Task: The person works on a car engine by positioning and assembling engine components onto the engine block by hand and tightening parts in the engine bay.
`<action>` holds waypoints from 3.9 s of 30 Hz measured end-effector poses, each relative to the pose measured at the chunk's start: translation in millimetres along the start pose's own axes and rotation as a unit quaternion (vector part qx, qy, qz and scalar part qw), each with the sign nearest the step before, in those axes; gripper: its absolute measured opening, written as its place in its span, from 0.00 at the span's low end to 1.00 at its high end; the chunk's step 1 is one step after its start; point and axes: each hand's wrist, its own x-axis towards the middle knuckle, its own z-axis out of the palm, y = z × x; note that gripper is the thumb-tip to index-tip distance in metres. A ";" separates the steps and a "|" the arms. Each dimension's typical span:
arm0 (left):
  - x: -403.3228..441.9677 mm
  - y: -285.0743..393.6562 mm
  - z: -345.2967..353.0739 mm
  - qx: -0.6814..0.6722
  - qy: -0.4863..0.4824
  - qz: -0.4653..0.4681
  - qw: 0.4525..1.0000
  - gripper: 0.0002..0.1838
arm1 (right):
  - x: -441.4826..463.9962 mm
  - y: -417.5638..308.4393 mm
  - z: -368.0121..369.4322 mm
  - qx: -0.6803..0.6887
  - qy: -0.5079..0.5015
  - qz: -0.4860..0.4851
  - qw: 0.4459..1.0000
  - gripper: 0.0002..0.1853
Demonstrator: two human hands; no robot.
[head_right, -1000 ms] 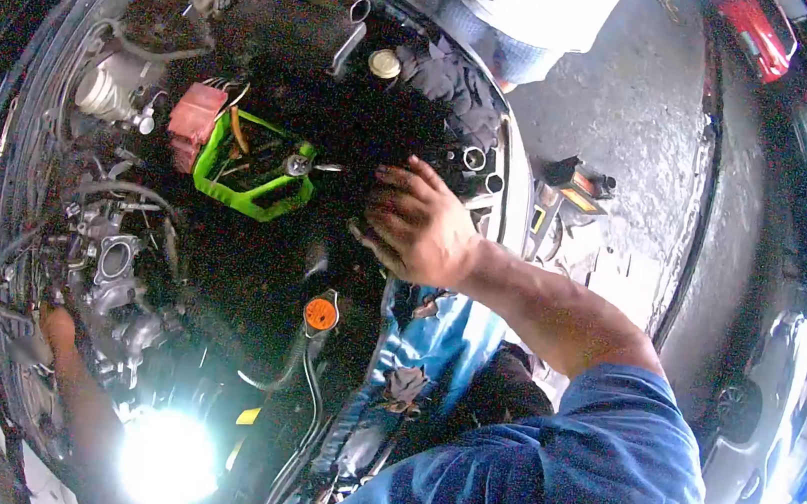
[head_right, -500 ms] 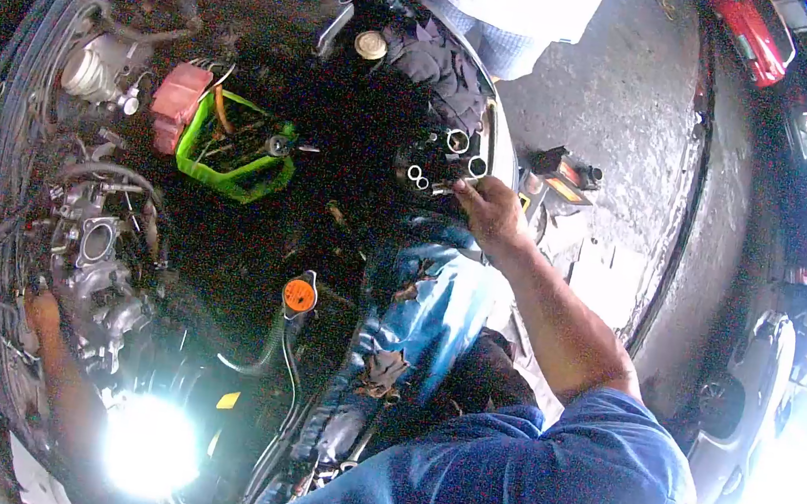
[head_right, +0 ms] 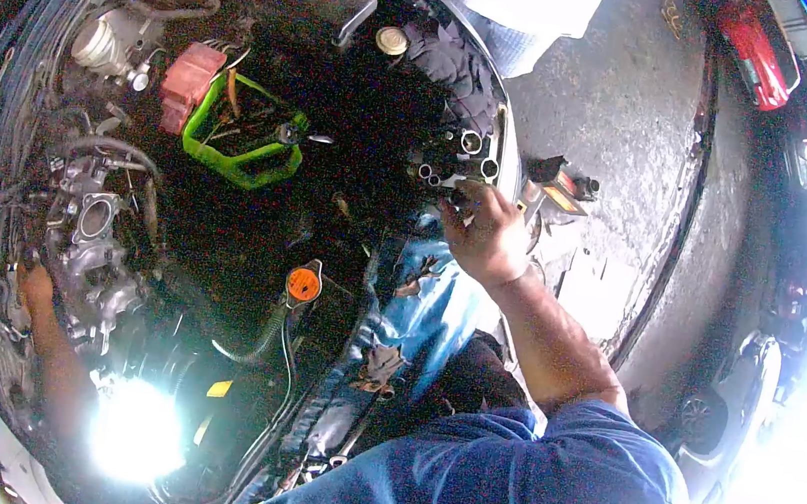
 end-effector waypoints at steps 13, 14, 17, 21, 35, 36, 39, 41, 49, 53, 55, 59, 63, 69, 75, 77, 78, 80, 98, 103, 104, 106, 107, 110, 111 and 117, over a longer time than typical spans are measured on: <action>-9.4 22.8 -5.9 0.106 -0.003 0.056 0.993 0.20 | 58.2 -54.0 -19.1 -0.211 -0.203 -0.061 0.954 0.22; -15.5 37.5 -9.7 0.146 -0.003 0.077 0.986 0.20 | 64.1 -58.0 -19.7 -0.250 -0.249 -0.065 0.933 0.20; -48.1 76.6 -30.4 0.274 -0.017 0.109 0.955 0.20 | 80.0 -63.9 -4.8 -0.291 -0.328 -0.087 0.895 0.16; -78.9 129.5 -62.8 0.275 -0.036 0.006 0.961 0.19 | 76.2 -35.2 17.4 -0.249 -0.253 -0.168 0.920 0.07; -99.5 171.8 -107.9 0.026 -0.034 -0.211 0.977 0.25 | 79.3 -52.4 17.9 -0.267 -0.232 -0.100 0.930 0.07; -95.4 171.0 -107.6 0.028 -0.033 -0.203 0.978 0.25 | 80.4 -54.0 16.6 -0.273 -0.247 -0.093 0.925 0.08; -82.7 155.0 -95.0 0.031 -0.018 -0.151 0.988 0.26 | 79.5 -69.9 7.4 -0.275 -0.247 -0.100 0.924 0.14; -83.6 172.6 -111.5 0.018 -0.028 -0.153 0.988 0.26 | 65.6 -91.0 5.6 -0.265 -0.157 -0.171 0.936 0.19; -64.9 180.4 -91.5 -0.011 -0.034 -0.103 0.994 0.23 | 10.7 -88.7 39.3 -0.070 -0.214 -0.284 0.932 0.21; -64.2 176.6 -98.8 -0.025 -0.073 -0.066 0.995 0.23 | 0.6 -62.6 55.8 -0.083 -0.195 -0.300 0.930 0.20; -62.6 163.9 -90.3 -0.001 -0.030 -0.010 1.000 0.22 | 0.6 -59.6 59.2 -0.084 -0.197 -0.308 0.927 0.21; -56.5 168.0 -99.6 0.088 -0.025 0.114 0.989 0.22 | 5.2 -63.8 56.6 -0.109 -0.228 -0.298 0.921 0.21; -59.3 229.0 -132.0 0.021 -0.132 -0.073 0.988 0.20 | 2.8 -67.7 59.4 -0.105 -0.247 -0.285 0.920 0.22; -55.6 146.7 -128.7 0.067 -0.126 0.141 0.980 0.20 | -1.1 -49.6 64.7 -0.116 -0.220 -0.323 0.913 0.22; -51.7 184.3 -116.9 0.192 -0.101 -0.083 0.973 0.21 | -4.7 -40.4 67.3 -0.121 -0.222 -0.318 0.914 0.22; -67.9 193.4 -129.5 0.185 -0.089 -0.075 0.976 0.22 | -4.8 -32.2 71.1 -0.111 -0.227 -0.317 0.914 0.23; -71.9 197.6 -130.6 0.181 -0.085 -0.068 0.977 0.23 | -5.1 -28.5 72.1 -0.102 -0.239 -0.311 0.914 0.24; -60.0 161.9 -120.1 0.195 -0.041 -0.005 0.980 0.22 | -5.0 -26.1 70.1 -0.085 -0.263 -0.299 0.913 0.27; -59.7 202.6 -117.6 0.156 -0.100 -0.060 0.981 0.27 | 9.2 -63.3 65.8 -0.107 -0.247 -0.280 0.922 0.19; -23.9 181.3 -101.4 0.165 -0.125 -0.057 0.977 0.25 | 6.5 -62.6 67.2 -0.109 -0.240 -0.288 0.921 0.16; -21.6 169.6 -94.9 0.151 -0.105 -0.048 0.982 0.24 | 7.2 -62.6 66.5 -0.106 -0.237 -0.301 0.917 0.16; -49.7 196.5 -139.5 0.172 -0.136 -0.068 0.973 0.23 | 9.1 -61.6 66.5 -0.105 -0.230 -0.314 0.915 0.16; -51.6 204.3 -147.0 0.187 -0.138 -0.080 0.969 0.23 | 8.2 -61.0 66.8 -0.106 -0.226 -0.316 0.915 0.17; -49.0 197.3 -129.2 0.193 -0.109 -0.103 0.970 0.23 | 6.1 -52.4 69.6 -0.093 -0.209 -0.322 0.919 0.18; -47.1 190.3 -118.2 0.191 -0.094 -0.107 0.971 0.23 | 8.3 -55.0 70.9 -0.096 -0.229 -0.316 0.916 0.18; -51.7 166.9 -110.7 0.232 -0.055 -0.002 0.971 0.24 | 4.4 -50.1 74.6 -0.077 -0.275 -0.263 0.922 0.20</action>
